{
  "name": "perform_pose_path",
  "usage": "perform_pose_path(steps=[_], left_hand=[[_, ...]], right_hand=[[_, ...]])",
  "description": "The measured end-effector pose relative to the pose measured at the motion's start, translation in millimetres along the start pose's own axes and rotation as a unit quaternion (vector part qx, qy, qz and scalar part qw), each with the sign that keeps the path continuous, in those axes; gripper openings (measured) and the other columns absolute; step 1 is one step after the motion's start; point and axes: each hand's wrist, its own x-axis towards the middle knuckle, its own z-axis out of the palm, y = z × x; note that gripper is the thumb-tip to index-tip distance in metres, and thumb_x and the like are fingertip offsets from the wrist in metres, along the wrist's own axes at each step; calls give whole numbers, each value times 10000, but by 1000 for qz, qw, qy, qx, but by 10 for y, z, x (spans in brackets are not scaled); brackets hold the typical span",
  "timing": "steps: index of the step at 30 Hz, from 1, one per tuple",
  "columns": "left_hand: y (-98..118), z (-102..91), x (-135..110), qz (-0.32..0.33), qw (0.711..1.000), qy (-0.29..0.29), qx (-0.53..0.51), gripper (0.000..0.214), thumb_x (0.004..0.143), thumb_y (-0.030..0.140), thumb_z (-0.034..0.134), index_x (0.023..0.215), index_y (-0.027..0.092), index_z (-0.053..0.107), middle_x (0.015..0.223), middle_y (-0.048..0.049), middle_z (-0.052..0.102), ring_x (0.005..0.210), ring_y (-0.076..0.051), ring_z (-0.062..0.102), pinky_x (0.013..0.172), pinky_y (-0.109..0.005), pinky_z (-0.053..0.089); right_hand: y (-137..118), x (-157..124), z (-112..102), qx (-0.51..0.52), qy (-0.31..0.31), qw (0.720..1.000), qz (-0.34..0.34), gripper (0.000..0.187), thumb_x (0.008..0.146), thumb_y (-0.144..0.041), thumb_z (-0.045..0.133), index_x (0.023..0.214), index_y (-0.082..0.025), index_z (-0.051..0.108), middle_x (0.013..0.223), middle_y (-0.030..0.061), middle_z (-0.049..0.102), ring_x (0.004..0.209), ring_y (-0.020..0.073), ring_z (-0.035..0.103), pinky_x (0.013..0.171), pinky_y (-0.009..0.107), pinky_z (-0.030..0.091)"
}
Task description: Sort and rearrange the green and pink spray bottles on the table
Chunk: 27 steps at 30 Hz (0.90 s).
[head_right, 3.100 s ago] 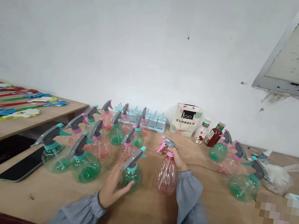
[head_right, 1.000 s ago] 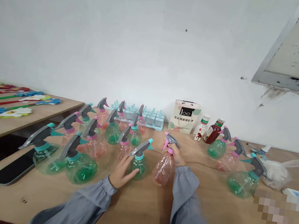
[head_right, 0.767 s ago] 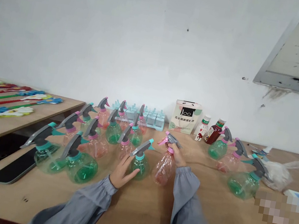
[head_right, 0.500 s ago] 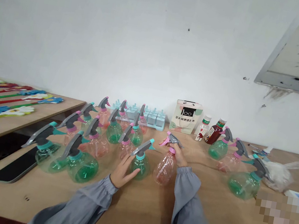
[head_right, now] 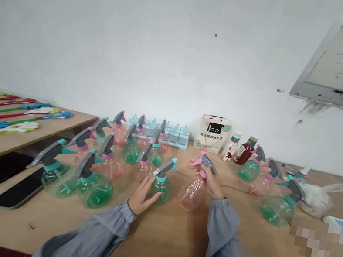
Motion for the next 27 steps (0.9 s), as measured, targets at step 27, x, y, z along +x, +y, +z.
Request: perform_pose_path(steps=[27], left_hand=[[1131,179,8,-445,577,-325,-602,833,677,835,551,1250,252,387,1092,-95,633,912,-244,701,865,-420,507]], right_hand=[[-63,-941,154,89,245,963,-71,540,629,-505,785,1096,-247,696,1008,73,762,767,194,723,512,233,535]])
